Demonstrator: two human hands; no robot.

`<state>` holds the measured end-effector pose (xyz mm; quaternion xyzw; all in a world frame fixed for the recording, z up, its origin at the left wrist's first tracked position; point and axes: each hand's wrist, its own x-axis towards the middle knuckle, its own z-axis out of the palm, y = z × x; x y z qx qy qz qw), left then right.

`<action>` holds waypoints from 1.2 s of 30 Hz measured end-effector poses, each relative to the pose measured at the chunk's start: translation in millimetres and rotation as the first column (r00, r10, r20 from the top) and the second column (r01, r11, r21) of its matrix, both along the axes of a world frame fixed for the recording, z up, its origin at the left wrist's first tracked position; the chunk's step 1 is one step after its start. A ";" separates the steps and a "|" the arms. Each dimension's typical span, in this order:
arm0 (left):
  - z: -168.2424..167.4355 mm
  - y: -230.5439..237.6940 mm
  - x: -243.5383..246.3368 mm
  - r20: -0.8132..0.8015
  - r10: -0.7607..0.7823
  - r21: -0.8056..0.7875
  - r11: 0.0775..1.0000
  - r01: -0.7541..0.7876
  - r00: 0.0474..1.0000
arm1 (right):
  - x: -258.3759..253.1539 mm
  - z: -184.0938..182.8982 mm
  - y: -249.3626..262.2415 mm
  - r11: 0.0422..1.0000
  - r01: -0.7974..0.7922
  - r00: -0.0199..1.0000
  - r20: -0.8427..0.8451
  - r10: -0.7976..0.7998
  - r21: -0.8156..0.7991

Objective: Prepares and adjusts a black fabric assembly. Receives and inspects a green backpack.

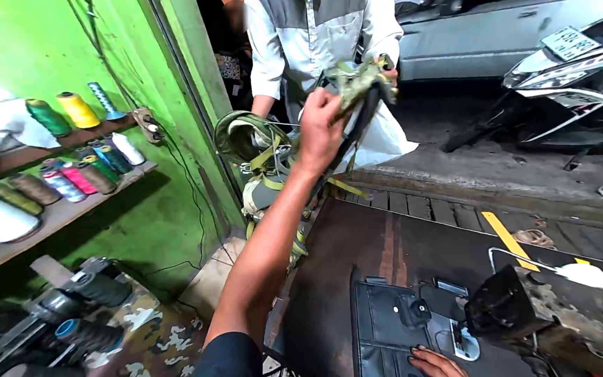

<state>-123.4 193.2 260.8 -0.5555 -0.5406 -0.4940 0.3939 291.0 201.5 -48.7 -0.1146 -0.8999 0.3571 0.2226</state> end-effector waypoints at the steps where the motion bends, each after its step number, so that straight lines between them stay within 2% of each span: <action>1: -0.8 1.9 21.0 -0.016 0.008 -0.043 0.999 -0.009 1.000 | 0.2 -0.3 0.3 1.000 -0.003 1.000 0.004 0.003 -0.004; 5: -30.8 14.8 98.9 -0.058 0.078 -0.209 0.974 -0.088 0.995 | 1.7 -4.5 -0.1 1.000 0.014 1.000 -0.003 -0.014 0.008; 8: -64.2 29.9 144.1 -0.014 0.162 -0.255 0.954 -0.160 0.987 | 3.0 -6.4 -1.5 0.999 0.035 0.999 -0.019 -0.035 0.024; 12: -107.3 57.7 179.9 0.077 0.202 -0.361 0.919 -0.161 0.976 | 4.1 -5.3 -4.9 0.996 0.075 0.997 -0.025 -0.074 0.054; 16: -143.1 76.3 200.0 0.168 0.205 -0.517 0.851 -0.091 0.964 | 3.6 -6.7 -5.0 0.993 0.081 0.997 -0.027 -0.079 0.085; 20: -168.4 87.0 214.1 0.270 0.187 -0.748 0.659 0.084 0.945 | 2.9 -11.5 -4.3 0.988 0.099 0.995 -0.046 -0.094 0.119; 23: -195.5 87.0 226.2 0.324 0.124 -0.864 0.443 0.240 0.938 | 1.2 -13.4 -4.3 0.987 0.106 0.993 -0.071 -0.098 0.121; 24: -206.0 84.0 230.3 0.327 0.083 -0.876 0.401 0.269 0.941 | 1.5 -14.4 -4.1 0.986 0.113 0.991 -0.079 -0.104 0.123; 26: -218.0 73.0 234.2 0.303 -0.004 -0.874 0.397 0.280 0.953 | 0.9 -15.7 -3.2 0.984 0.121 0.990 -0.091 -0.110 0.127; 28: -213.4 51.6 231.8 0.275 -0.087 -0.861 0.422 0.286 0.957 | 0.0 -18.2 -4.1 0.983 0.133 0.987 -0.103 -0.120 0.128; 30: -199.5 19.3 222.5 0.222 -0.152 -0.799 0.538 0.269 0.963 | -0.2 -18.8 -4.1 0.982 0.137 0.987 -0.107 -0.123 0.131; 32: -182.9 -19.0 202.2 0.160 -0.059 -0.742 0.651 0.159 0.985 | -0.9 -18.9 -3.1 0.982 0.134 0.987 -0.106 -0.121 0.131; 34: -176.4 -57.3 169.6 0.119 0.144 -0.762 0.647 -0.002 0.982 | -1.2 -20.0 -4.1 0.984 0.132 0.988 -0.102 -0.120 0.122; 36: -184.6 -87.6 135.5 0.081 0.266 -0.761 0.639 -0.113 0.961 | -1.2 -19.6 -4.5 0.985 0.132 0.988 -0.100 -0.121 0.111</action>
